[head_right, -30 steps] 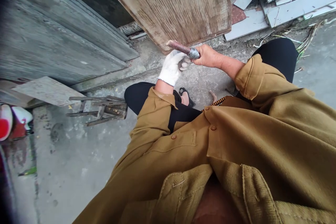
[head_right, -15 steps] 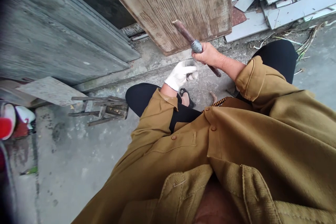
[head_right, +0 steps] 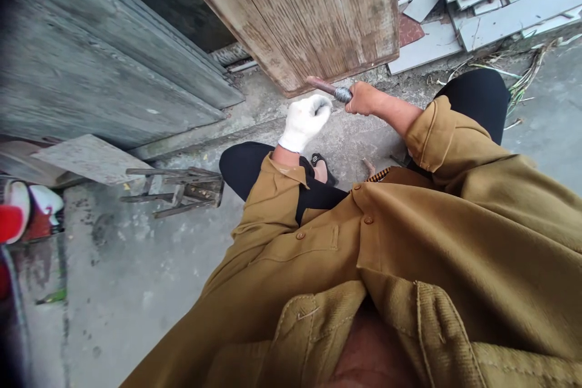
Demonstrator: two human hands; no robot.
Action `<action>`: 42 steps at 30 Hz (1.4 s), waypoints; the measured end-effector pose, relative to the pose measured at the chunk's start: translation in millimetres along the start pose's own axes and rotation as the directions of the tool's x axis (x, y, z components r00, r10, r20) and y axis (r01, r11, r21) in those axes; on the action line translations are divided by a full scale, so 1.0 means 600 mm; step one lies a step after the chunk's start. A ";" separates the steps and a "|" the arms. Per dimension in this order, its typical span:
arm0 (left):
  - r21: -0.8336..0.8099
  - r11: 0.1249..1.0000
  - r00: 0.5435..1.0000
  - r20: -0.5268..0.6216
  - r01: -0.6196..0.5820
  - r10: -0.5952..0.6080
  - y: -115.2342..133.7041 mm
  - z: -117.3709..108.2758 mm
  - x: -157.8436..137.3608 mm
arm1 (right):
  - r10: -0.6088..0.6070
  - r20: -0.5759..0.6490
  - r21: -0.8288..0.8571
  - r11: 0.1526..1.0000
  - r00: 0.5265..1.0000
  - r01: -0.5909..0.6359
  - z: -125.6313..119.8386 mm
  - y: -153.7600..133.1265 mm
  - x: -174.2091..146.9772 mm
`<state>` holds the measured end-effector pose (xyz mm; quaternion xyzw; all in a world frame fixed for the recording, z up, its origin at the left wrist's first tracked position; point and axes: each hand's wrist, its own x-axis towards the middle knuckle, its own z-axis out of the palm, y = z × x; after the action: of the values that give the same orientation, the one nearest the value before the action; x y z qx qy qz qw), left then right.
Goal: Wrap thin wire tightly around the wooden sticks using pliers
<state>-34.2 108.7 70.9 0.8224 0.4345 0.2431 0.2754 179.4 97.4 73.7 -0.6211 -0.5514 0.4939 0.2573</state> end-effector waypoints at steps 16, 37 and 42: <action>-0.126 0.988 0.990 0.115 0.092 -0.078 0.014 0.021 -0.014 | 0.008 0.242 0.583 0.798 0.970 -0.152 -0.002 -0.042 -0.060; -0.435 0.900 0.984 -0.157 0.009 -0.086 0.001 0.100 -0.013 | 0.104 0.373 0.740 0.565 0.922 -0.363 -0.003 -0.038 -0.055; -0.379 0.902 0.965 -0.230 -0.205 0.122 -0.014 0.080 -0.009 | 0.172 0.435 0.734 0.500 0.884 -0.459 0.000 -0.040 -0.053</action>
<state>-11.1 96.3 29.5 0.7535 0.3303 0.4309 0.3708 172.3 73.8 105.2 -0.4356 -0.1653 0.8206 0.3310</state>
